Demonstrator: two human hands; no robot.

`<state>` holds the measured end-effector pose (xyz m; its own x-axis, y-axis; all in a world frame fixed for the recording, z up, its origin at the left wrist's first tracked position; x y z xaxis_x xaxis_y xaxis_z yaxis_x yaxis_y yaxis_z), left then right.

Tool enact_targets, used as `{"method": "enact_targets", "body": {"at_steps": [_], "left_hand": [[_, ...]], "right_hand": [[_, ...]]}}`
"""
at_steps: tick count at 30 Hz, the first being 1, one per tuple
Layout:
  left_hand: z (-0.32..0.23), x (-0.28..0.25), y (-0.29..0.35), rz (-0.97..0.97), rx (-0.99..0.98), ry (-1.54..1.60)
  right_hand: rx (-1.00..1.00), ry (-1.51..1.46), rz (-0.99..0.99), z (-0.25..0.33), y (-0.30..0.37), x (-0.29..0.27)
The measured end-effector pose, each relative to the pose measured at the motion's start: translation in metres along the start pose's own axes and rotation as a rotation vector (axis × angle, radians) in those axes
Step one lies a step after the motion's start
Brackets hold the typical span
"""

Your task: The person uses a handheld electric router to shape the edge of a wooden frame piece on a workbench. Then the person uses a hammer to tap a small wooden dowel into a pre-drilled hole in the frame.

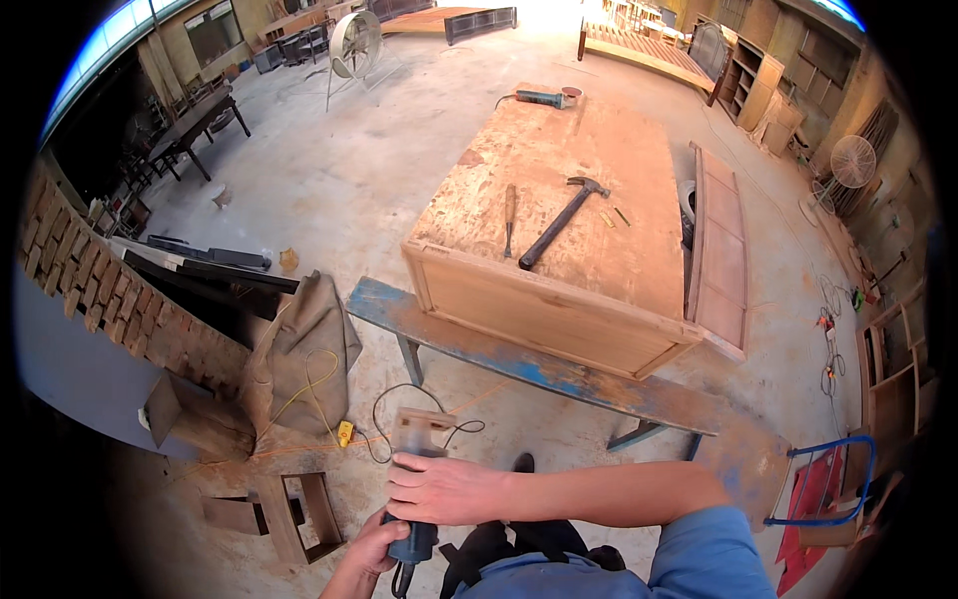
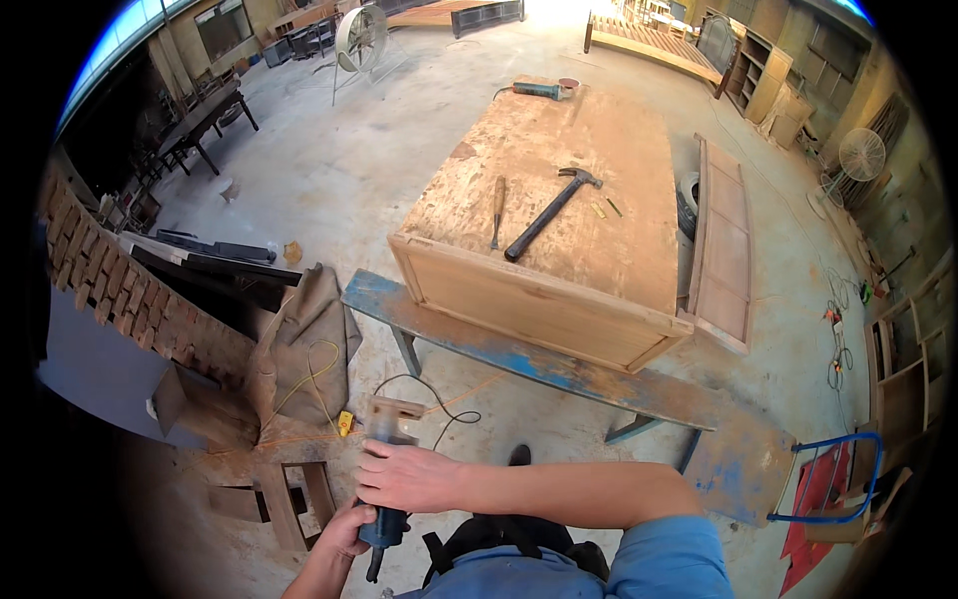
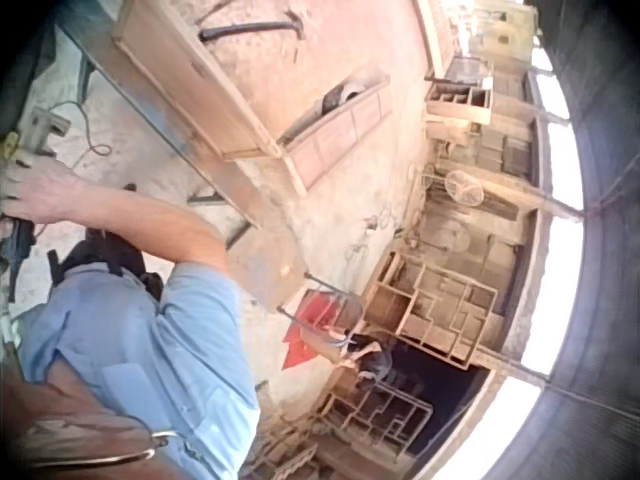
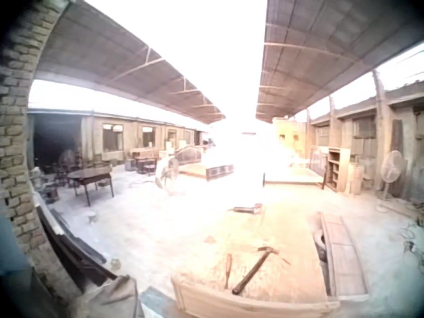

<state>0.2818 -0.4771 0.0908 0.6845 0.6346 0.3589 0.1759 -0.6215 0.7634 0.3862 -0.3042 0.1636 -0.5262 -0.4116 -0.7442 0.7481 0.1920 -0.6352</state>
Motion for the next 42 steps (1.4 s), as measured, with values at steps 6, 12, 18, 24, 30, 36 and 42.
{"method": "enact_targets", "body": {"at_steps": [6,12,18,24,30,36,42], "left_hand": [[-0.114,-0.03,0.005,-0.344,0.296,-0.085],[-0.259,-0.037,-0.025,-0.567,0.628,-0.382],[-0.376,-0.017,-0.123,-0.636,0.646,-0.575],[-0.47,0.042,-0.282,-0.442,0.667,-0.874],[-0.504,0.152,-0.428,-0.245,0.681,-1.024],[-0.48,0.243,-0.543,-0.062,0.695,-1.057],[-0.446,0.272,-0.599,-0.135,0.816,-1.249]], "right_hand": [[0.683,-0.196,-0.119,-0.055,0.082,-0.074],[1.396,-0.005,-0.181,-0.052,0.268,-0.115],[1.716,0.017,-0.272,-0.052,0.311,-0.117],[1.913,0.021,-0.427,-0.063,0.313,-0.098],[2.157,-0.003,-0.615,-0.061,0.29,-0.078],[2.278,0.052,-0.702,-0.037,0.268,-0.061],[2.324,0.169,-0.762,-0.055,0.23,-0.081]]}}
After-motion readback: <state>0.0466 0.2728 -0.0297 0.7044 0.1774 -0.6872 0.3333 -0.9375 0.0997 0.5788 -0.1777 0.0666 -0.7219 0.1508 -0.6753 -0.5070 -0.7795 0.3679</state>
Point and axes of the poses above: each hand's wrist, its own y-axis away from the middle knuckle, its own x-axis out of the palm, z = x × y, the point moved 3 cm from there along -y, towards the middle knuckle, and after that the axes turned 11 degrees about -z, right-handed, at the moved point
